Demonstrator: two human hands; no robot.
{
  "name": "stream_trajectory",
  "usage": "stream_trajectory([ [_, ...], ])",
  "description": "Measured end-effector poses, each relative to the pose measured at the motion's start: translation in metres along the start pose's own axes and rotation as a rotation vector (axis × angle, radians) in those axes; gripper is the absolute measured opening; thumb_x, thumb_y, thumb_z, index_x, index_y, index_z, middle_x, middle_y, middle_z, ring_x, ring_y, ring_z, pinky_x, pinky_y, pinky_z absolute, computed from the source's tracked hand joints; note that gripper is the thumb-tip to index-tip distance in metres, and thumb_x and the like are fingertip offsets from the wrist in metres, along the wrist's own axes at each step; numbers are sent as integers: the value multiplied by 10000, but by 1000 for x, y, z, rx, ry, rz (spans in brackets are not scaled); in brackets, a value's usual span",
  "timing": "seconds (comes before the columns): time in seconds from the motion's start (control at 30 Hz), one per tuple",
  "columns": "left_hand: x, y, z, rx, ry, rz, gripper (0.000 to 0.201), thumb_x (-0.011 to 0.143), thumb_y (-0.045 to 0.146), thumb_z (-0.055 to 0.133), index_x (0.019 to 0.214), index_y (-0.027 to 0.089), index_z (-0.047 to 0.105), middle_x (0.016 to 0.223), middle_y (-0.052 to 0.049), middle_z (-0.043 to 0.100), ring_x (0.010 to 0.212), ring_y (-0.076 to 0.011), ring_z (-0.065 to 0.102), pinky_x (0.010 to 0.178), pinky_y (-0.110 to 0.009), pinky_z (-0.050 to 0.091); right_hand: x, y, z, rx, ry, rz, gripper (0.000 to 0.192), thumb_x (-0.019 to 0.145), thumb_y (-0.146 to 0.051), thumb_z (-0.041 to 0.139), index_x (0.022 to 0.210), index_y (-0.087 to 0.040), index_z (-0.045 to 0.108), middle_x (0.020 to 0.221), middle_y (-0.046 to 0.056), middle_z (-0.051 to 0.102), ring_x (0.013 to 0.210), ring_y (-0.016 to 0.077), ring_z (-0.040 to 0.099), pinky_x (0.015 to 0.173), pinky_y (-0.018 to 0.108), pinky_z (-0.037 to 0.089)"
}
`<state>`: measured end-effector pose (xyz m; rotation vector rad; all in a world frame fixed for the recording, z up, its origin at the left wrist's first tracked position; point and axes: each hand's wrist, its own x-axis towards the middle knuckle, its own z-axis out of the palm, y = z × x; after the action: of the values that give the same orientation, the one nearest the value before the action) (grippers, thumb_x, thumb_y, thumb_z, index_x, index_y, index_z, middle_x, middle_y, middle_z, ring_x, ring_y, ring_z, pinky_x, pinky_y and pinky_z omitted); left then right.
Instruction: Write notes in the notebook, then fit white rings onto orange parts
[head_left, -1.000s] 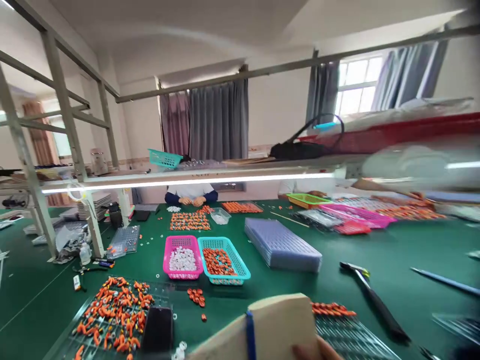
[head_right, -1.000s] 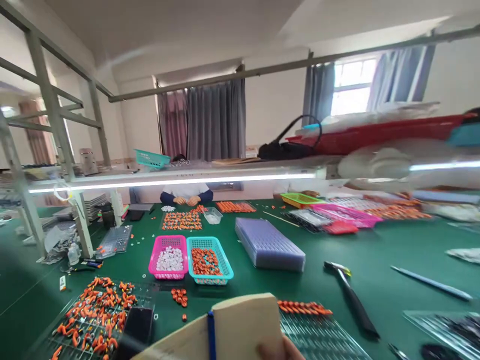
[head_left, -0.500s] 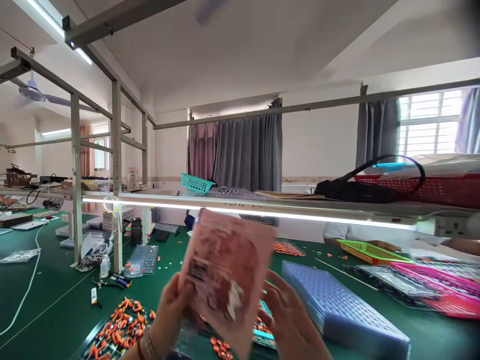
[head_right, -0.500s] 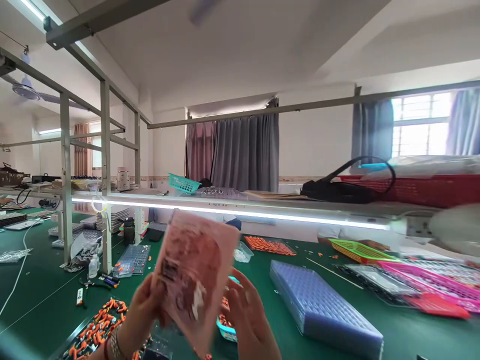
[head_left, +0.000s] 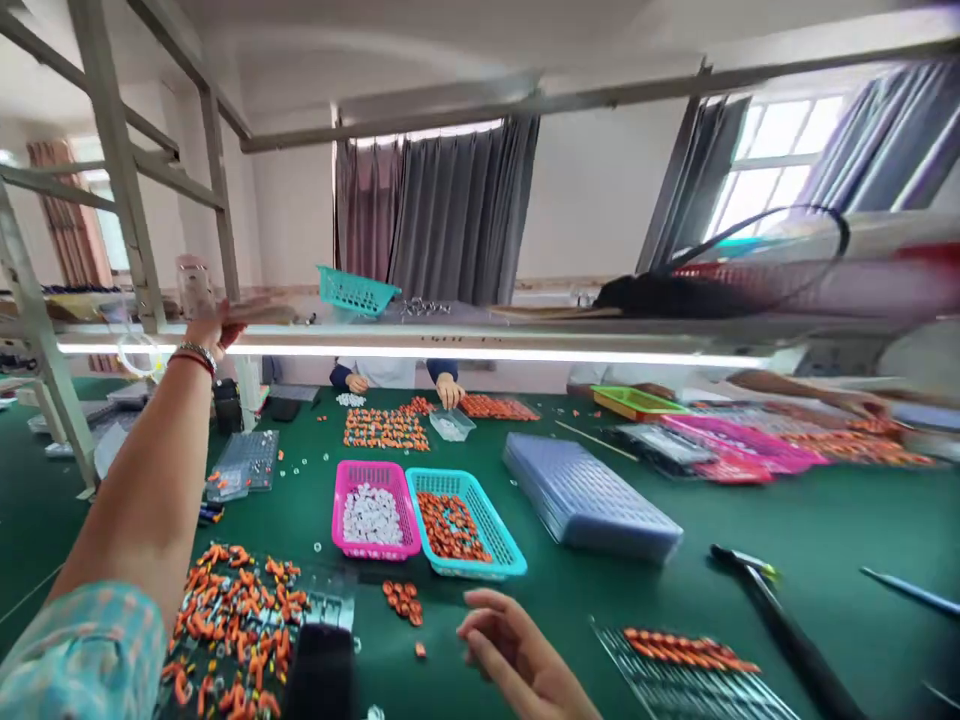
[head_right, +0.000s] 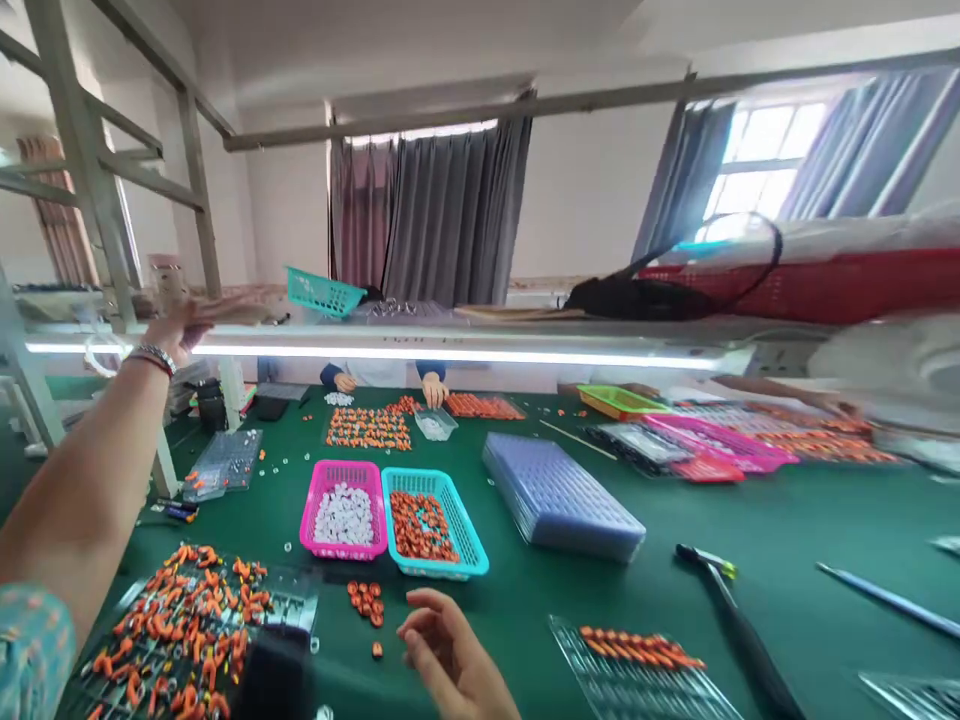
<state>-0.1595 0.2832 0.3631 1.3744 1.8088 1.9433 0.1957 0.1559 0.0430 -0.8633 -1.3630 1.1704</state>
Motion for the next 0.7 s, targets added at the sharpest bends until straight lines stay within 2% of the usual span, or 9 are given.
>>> stream_trajectory([
  [0.13, -5, 4, 6, 329, 63, 41, 361, 986, 366, 486, 1282, 170, 554, 1270, -73, 591, 1101, -303, 612, 897, -481, 516, -14, 5, -19, -143, -114, 134, 429, 814, -579, 635, 1049, -221, 607, 827, 55, 665, 774, 222, 658, 743, 358, 565],
  [0.2, -35, -4, 4, 502, 69, 124, 645, 963, 495, 465, 1488, 162, 293, 1296, -105, 564, 1280, -415, 453, 965, -509, 424, -20, 13, -21, -186, -163, 167, 396, 843, -553, 601, 1059, -221, 592, 837, 54, 660, 777, 221, 654, 738, 355, 560],
  [0.23, -60, -13, 2, 580, 34, 165, 757, 954, 565, 414, 1535, 154, 154, 1233, -110, 594, 1303, -441, 419, 958, -496, 409, -23, 18, -19, -208, -206, 177, 373, 864, -531, 579, 1072, -221, 585, 850, 54, 660, 776, 217, 650, 732, 348, 556],
  [0.27, -90, -24, 0, 650, -35, 192, 786, 946, 601, 378, 1541, 149, 136, 1145, -103, 632, 1260, -439, 472, 932, -472, 417, -26, 22, -17, -229, -252, 182, 348, 883, -505, 556, 1083, -220, 579, 859, 52, 659, 771, 212, 645, 725, 341, 550],
  [0.33, -166, -56, -4, 773, -267, 220, 741, 909, 618, 439, 1494, 173, 342, 965, -66, 688, 1071, -363, 635, 859, -382, 460, -29, 28, -9, -269, -336, 177, 304, 906, -448, 524, 1095, -215, 569, 861, 45, 650, 754, 200, 628, 708, 326, 536],
  [0.4, -246, -91, -9, 867, -513, 208, 723, 773, 597, 665, 1386, 235, 541, 801, -65, 716, 819, -320, 707, 728, -347, 503, -31, 30, 2, -300, -392, 152, 267, 910, -396, 510, 1092, -208, 563, 847, 36, 637, 733, 189, 609, 695, 314, 522],
  [0.5, -342, -133, -16, 975, -699, 163, 700, 693, 550, 760, 1323, 284, 612, 892, -148, 736, 866, -384, 689, 742, -438, 520, -32, 31, 17, -318, -426, 102, 227, 910, -352, 501, 1070, -205, 563, 832, 30, 633, 718, 183, 602, 689, 306, 514],
  [0.6, -390, -151, -17, 1079, -691, 78, 742, 731, 523, 731, 1392, 251, 533, 1202, -272, 637, 1048, -477, 612, 820, -550, 485, -36, 35, 22, -322, -406, 70, 216, 916, -358, 494, 1053, -211, 575, 836, 36, 652, 712, 187, 618, 679, 306, 522],
  [0.7, -404, -155, -12, 1139, -648, 7, 714, 788, 450, 673, 1436, 223, 474, 1327, -273, 547, 1149, -462, 547, 884, -539, 456, -42, 42, 16, -320, -358, 43, 234, 924, -381, 494, 1056, -211, 584, 843, 51, 676, 728, 200, 641, 692, 317, 536],
])
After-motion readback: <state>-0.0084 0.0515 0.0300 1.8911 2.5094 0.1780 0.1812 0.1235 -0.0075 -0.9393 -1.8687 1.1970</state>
